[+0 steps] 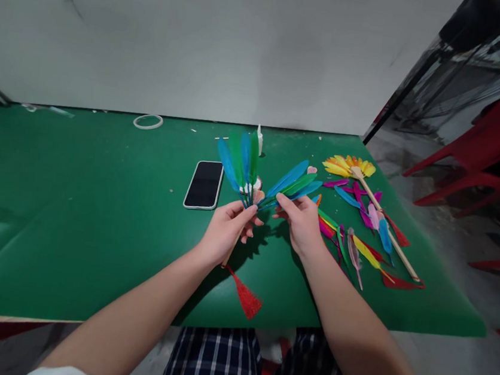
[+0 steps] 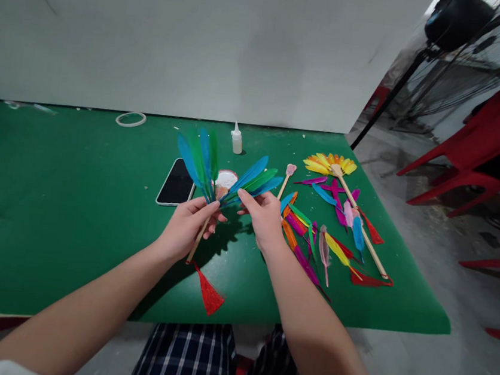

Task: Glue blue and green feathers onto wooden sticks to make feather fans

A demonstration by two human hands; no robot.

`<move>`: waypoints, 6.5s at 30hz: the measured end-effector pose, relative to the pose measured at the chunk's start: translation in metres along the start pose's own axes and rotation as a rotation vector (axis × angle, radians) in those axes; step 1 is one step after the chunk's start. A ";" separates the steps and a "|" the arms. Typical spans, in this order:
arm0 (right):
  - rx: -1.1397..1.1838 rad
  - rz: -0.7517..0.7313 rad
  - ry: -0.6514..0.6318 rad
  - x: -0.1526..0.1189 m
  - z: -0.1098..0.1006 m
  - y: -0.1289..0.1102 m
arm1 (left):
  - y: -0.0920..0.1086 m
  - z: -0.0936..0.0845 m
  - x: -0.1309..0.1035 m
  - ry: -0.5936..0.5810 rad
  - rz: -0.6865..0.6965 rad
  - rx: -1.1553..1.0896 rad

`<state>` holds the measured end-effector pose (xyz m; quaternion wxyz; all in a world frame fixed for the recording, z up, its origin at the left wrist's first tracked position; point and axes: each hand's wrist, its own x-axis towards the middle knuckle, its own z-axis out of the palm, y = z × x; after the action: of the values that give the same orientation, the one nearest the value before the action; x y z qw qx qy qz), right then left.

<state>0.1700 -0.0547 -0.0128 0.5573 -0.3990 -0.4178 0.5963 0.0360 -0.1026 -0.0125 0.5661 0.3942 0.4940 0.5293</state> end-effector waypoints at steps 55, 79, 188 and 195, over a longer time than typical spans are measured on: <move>0.123 0.034 -0.083 0.003 -0.004 0.001 | 0.004 -0.019 -0.004 -0.678 -0.291 -0.702; 0.001 -0.015 -0.006 0.000 0.003 0.004 | -0.003 0.001 -0.001 0.002 0.018 0.118; -0.947 -0.047 -0.069 -0.061 -0.034 -0.026 | 0.004 -0.030 -0.068 0.088 -0.186 0.149; -0.561 0.363 -0.755 -0.150 0.012 -0.006 | 0.005 -0.004 -0.076 0.123 -0.056 0.087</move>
<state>0.1695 -0.2049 -0.0018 0.1258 -0.3560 -0.6582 0.6513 0.0345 -0.1775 0.0028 0.5314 0.3714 0.5613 0.5145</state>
